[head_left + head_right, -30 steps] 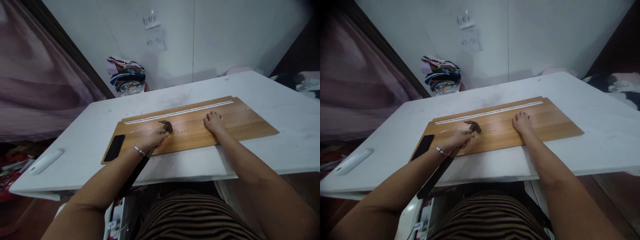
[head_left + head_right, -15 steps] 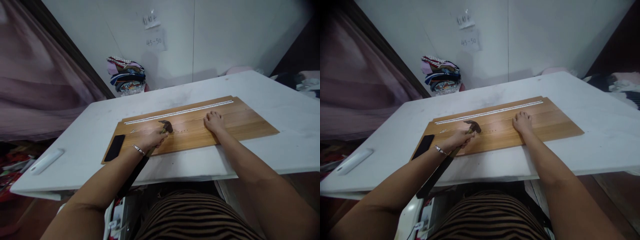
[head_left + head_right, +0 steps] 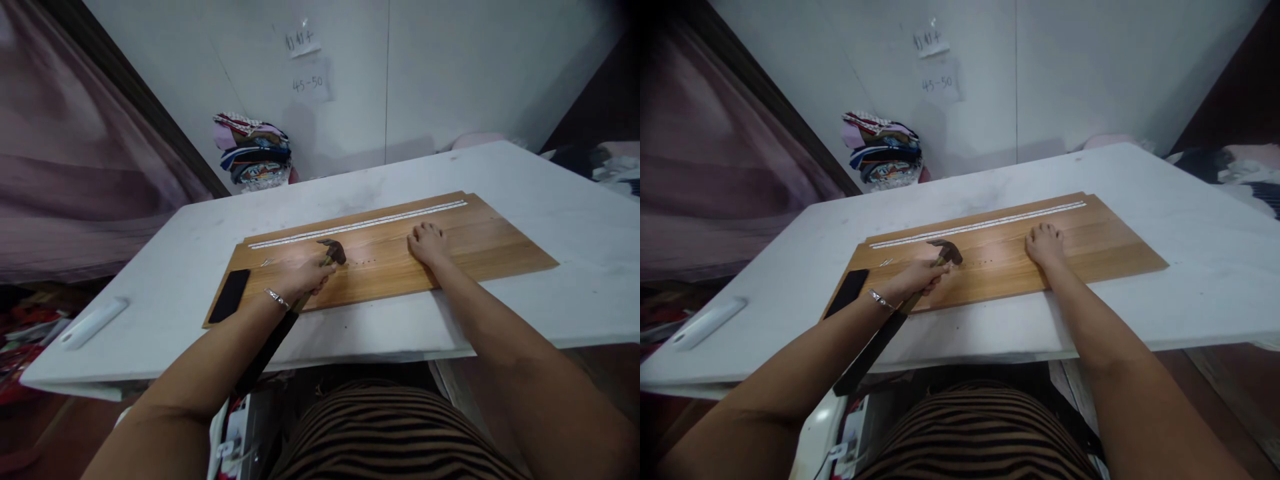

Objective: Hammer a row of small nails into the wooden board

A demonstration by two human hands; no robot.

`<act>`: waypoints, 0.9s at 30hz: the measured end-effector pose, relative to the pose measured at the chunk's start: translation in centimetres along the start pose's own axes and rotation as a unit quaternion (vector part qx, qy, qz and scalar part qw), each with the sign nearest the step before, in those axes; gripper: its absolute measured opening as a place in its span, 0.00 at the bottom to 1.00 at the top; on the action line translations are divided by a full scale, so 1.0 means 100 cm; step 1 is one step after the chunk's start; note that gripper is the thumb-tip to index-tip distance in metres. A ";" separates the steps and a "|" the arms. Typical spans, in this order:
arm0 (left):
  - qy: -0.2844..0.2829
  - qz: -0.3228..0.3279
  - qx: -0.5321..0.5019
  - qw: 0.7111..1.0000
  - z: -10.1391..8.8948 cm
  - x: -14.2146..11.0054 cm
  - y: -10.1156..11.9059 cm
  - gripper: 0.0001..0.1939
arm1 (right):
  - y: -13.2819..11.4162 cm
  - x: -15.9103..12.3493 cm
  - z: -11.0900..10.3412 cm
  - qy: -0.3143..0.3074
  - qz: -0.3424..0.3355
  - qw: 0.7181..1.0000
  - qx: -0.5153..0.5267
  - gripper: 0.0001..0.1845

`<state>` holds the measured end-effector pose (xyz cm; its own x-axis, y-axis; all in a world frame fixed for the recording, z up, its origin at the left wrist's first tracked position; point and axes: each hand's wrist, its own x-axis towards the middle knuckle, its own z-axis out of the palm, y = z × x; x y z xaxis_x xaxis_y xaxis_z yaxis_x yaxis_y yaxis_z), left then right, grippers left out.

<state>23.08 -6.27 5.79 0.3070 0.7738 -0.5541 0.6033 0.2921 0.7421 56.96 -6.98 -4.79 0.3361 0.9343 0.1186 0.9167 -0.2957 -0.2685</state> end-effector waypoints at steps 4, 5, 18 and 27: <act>-0.001 -0.011 0.008 1.000 0.002 -0.001 0.000 0.13 | 0.000 0.000 0.000 0.009 -0.001 1.000 -0.002 0.22; 0.000 -0.012 0.008 1.000 0.002 -0.001 0.000 0.13 | 0.000 0.000 0.000 0.007 -0.002 1.000 -0.003 0.22; -0.002 0.002 -0.008 1.000 0.000 0.002 -0.002 0.09 | -0.002 -0.001 -0.005 -0.007 0.001 1.000 -0.006 0.23; 0.006 -0.006 0.009 1.000 0.001 0.004 -0.003 0.11 | -0.002 -0.001 -0.003 -0.004 0.002 1.000 -0.004 0.24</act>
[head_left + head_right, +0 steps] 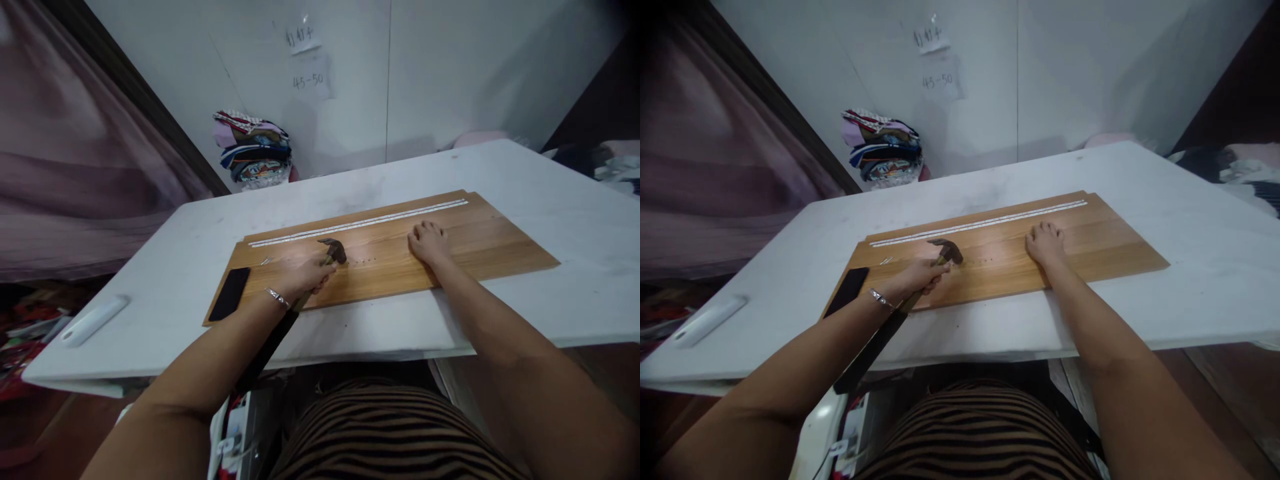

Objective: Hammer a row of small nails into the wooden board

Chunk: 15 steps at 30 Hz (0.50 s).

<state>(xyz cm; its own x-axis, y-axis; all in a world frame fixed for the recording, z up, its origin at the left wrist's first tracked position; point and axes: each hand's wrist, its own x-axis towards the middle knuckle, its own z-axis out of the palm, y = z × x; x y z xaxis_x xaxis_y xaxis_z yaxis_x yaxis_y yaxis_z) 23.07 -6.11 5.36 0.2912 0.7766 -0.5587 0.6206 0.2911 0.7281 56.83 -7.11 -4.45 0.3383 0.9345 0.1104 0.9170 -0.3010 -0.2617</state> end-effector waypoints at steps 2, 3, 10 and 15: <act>-0.001 0.010 -0.003 1.000 -0.001 0.000 0.000 0.11 | 0.000 0.000 0.001 0.001 0.000 1.000 0.000 0.24; -0.003 0.014 -0.008 1.000 -0.002 0.001 0.000 0.12 | 0.001 0.001 0.001 0.003 -0.001 1.000 0.001 0.24; -0.005 0.008 -0.013 1.000 0.001 0.000 -0.001 0.09 | 0.002 0.002 0.003 0.007 -0.003 1.000 0.005 0.22; -0.003 -0.007 0.004 1.000 0.002 -0.003 0.002 0.10 | 0.002 0.002 0.003 0.013 -0.005 1.000 0.007 0.22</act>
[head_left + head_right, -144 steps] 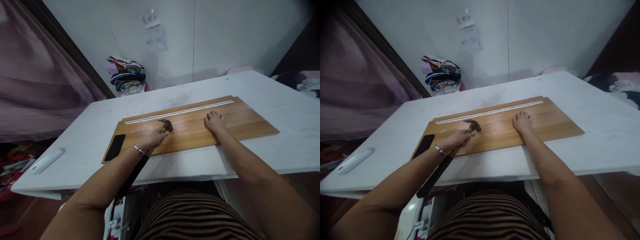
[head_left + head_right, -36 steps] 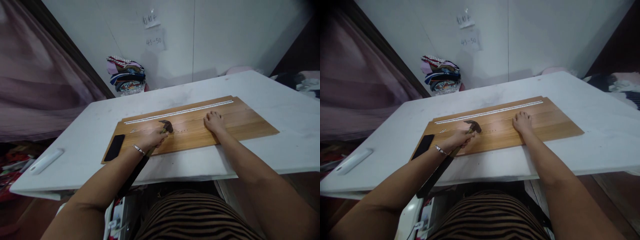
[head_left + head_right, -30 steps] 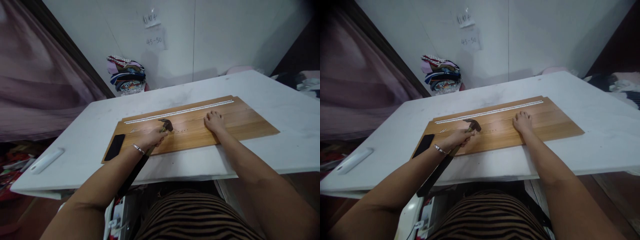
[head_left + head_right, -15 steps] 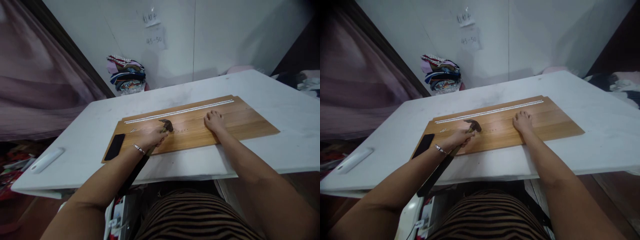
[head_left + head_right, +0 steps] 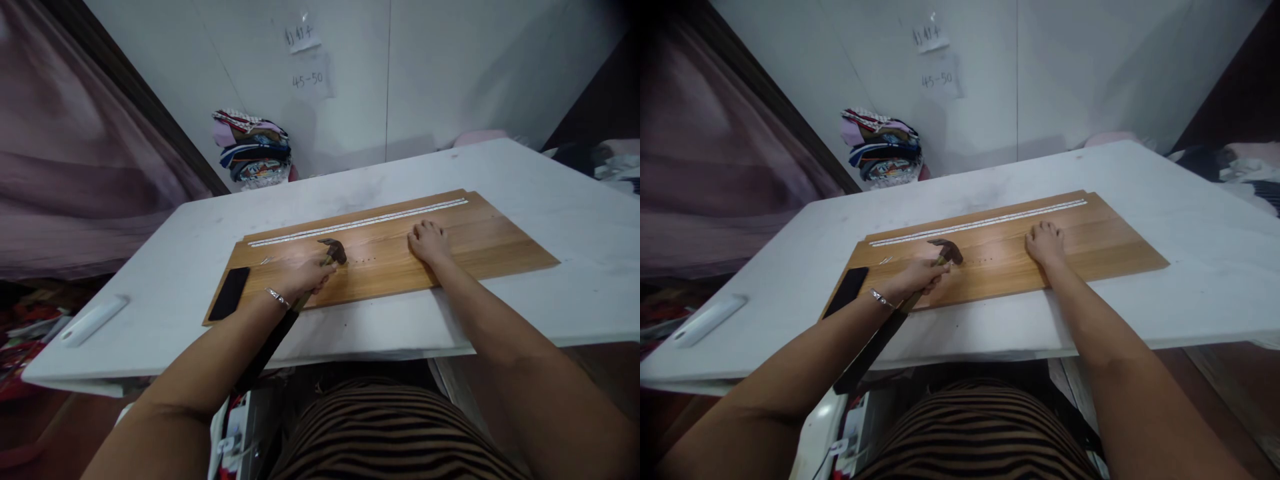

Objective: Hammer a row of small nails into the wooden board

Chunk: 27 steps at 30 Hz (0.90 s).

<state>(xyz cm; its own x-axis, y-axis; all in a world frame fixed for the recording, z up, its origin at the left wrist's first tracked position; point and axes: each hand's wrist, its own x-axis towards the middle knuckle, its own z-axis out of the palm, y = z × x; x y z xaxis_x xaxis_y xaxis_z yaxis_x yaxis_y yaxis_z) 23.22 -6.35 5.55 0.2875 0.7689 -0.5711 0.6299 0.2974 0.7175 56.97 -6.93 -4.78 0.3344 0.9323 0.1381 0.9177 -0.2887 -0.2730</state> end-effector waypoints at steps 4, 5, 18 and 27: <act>-0.004 0.012 -0.019 1.000 -0.003 0.001 0.001 0.10 | 0.000 0.000 -0.001 -0.005 0.003 1.000 -0.006 0.23; -0.001 0.017 -0.023 1.000 -0.004 0.002 0.001 0.10 | 0.000 0.000 -0.001 -0.006 0.003 1.000 -0.007 0.23; -0.005 0.013 -0.009 1.000 -0.002 0.005 -0.005 0.11 | 0.001 0.000 0.001 0.001 -0.001 1.000 -0.003 0.23; -0.002 0.018 -0.019 1.000 -0.005 0.002 0.001 0.10 | 0.000 0.000 0.001 -0.004 -0.002 1.000 -0.003 0.23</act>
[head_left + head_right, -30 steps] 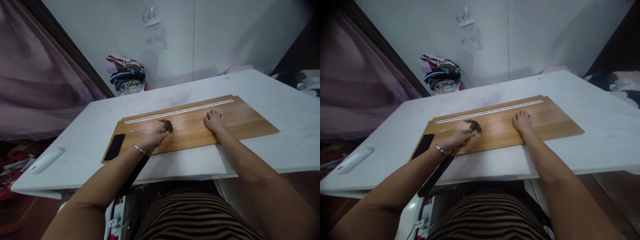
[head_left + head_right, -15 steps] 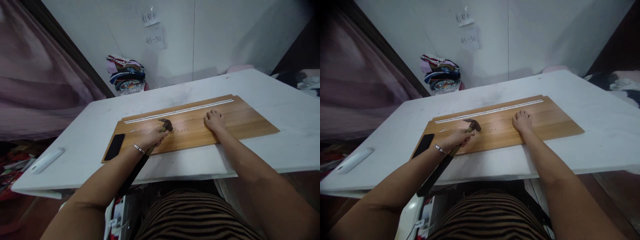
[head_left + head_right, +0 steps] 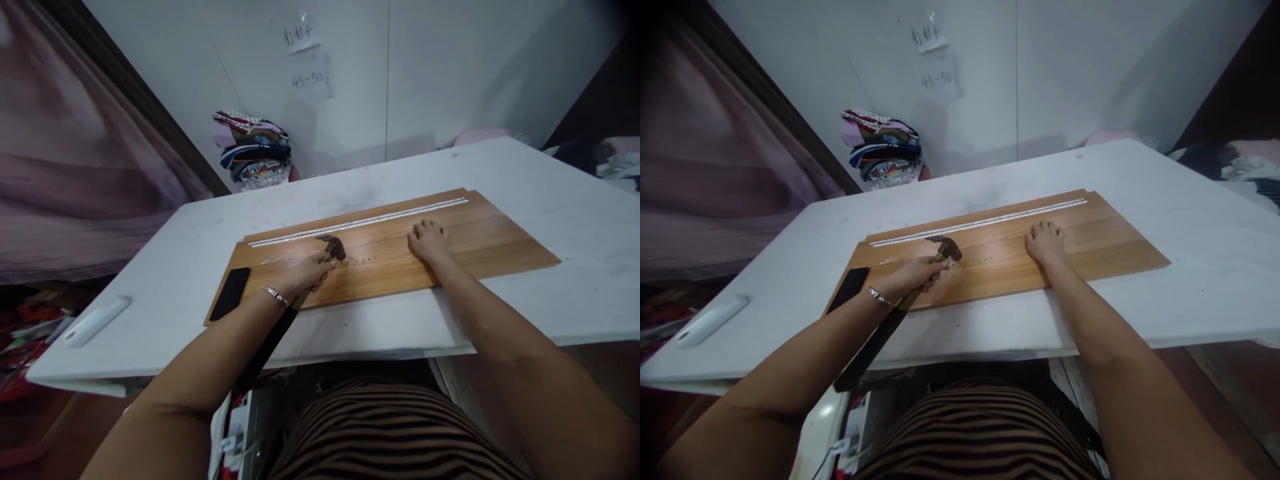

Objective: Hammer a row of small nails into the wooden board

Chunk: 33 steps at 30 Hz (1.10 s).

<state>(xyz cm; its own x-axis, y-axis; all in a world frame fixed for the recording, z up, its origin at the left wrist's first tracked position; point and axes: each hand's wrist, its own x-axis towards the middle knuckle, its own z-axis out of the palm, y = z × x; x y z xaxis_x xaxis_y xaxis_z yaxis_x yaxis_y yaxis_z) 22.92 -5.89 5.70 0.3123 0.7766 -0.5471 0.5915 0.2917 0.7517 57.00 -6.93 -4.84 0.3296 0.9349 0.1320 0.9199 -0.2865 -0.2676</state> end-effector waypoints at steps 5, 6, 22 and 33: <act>0.009 -0.019 0.015 1.000 0.005 -0.002 0.000 0.13 | 0.000 0.000 0.000 0.000 0.001 1.000 -0.001 0.24; 0.010 -0.024 0.018 1.000 0.005 -0.002 0.001 0.13 | 0.000 0.000 0.000 0.001 0.000 1.000 -0.001 0.24; 0.005 -0.015 0.012 1.000 0.004 -0.002 0.000 0.13 | -0.003 -0.002 -0.004 -0.006 0.006 1.000 -0.003 0.24; 0.006 -0.009 0.007 1.000 0.001 -0.006 0.008 0.10 | -0.004 -0.002 -0.006 -0.013 0.009 1.000 -0.002 0.24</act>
<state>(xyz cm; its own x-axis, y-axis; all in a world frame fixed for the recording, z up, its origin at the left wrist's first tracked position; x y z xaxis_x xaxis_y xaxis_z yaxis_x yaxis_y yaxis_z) 23.30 -6.16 6.56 0.2925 0.7786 -0.5551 0.6069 0.2975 0.7370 56.67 -7.16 -4.22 0.3402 0.9348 0.1019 0.9148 -0.3040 -0.2659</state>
